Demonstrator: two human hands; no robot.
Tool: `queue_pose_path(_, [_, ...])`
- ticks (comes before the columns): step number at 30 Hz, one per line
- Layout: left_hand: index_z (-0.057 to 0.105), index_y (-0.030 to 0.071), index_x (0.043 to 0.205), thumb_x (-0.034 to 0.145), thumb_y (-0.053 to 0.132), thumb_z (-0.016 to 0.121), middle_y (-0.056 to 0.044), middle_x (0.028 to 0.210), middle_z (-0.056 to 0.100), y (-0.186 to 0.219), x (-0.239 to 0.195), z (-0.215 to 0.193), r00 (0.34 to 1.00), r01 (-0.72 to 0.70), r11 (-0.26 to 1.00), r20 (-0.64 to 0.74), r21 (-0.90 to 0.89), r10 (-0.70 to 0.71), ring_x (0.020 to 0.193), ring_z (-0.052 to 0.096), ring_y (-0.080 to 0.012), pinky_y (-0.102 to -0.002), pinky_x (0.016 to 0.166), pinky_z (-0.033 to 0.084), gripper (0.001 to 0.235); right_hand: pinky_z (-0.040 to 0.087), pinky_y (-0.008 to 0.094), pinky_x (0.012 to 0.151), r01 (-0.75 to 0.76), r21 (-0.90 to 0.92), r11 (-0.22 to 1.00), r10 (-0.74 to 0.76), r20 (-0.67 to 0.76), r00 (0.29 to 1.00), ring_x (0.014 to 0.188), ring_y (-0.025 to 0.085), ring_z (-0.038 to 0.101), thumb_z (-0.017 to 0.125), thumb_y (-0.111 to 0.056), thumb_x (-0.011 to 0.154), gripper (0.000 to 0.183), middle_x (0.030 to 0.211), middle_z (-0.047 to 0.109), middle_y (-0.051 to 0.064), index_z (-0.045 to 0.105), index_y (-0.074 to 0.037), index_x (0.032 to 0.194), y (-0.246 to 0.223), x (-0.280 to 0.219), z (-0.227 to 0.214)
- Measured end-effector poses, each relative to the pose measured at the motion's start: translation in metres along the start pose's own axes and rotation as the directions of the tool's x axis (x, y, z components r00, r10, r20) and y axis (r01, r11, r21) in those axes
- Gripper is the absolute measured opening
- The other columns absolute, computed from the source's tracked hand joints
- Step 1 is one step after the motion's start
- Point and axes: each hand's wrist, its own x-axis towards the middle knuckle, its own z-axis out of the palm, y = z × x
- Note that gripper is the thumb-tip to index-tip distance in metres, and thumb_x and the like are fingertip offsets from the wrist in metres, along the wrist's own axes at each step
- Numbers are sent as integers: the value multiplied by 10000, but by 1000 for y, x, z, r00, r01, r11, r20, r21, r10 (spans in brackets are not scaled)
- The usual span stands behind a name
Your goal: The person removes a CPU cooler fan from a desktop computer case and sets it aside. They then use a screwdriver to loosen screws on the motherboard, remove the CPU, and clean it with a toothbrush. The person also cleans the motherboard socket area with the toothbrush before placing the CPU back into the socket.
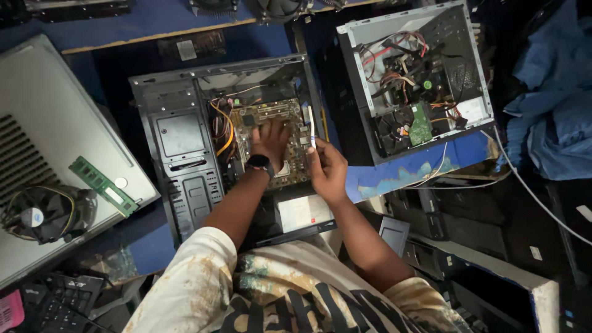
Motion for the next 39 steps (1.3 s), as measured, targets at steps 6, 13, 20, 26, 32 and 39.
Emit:
queue_pose_path(6, [451,170,1478,713,264,811,-124,1566,325,-4,5,0,976,83,992,209,-92,-62,1431,317,-332,-551,1091,270,850,438,199,576,125,-173,977,-130,-16,991,665,16,537,626,-116,1063,221,787,636,5,664,38,1217,-4,2,-1])
queue_pose_path(13, [438,212,1502,736,237,795,-106,1596,299,0,5,8,988,40,999,151,-15,-38,1456,292,-338,-590,1098,257,845,481,197,606,112,-166,980,-119,-33,992,704,25,583,632,-119,1048,234,865,688,20,661,33,1223,0,0,-2])
queue_pose_path(20, [387,201,1557,722,145,767,-89,1618,272,1,2,-8,967,62,994,252,-94,-37,1488,262,-329,-567,1142,233,919,451,194,581,64,-94,994,-68,-42,997,677,13,548,635,-121,1056,233,790,648,-3,663,34,1228,5,-2,-1])
queue_pose_path(26, [439,184,1501,738,175,771,-93,1588,313,1,2,-13,992,24,998,129,-55,-16,1454,297,-330,-592,1131,238,832,457,192,578,63,-111,992,-69,-52,996,686,16,555,637,-120,1047,247,817,652,5,646,45,1230,6,1,1])
queue_pose_path(32, [467,177,1469,736,196,740,-101,1575,318,1,1,10,986,-22,1000,163,6,21,1457,271,-351,-633,1126,221,783,485,197,615,125,-163,979,-132,-33,991,722,26,581,630,-98,1059,233,881,684,19,648,49,1239,8,-2,-2])
queue_pose_path(39, [419,188,1554,876,235,640,-74,1629,317,4,-1,44,987,-159,987,11,-21,159,1494,283,-328,-647,1140,225,715,490,197,621,119,-107,987,-123,-39,992,725,26,588,627,-98,1057,237,903,695,24,641,52,1239,11,-2,-1])
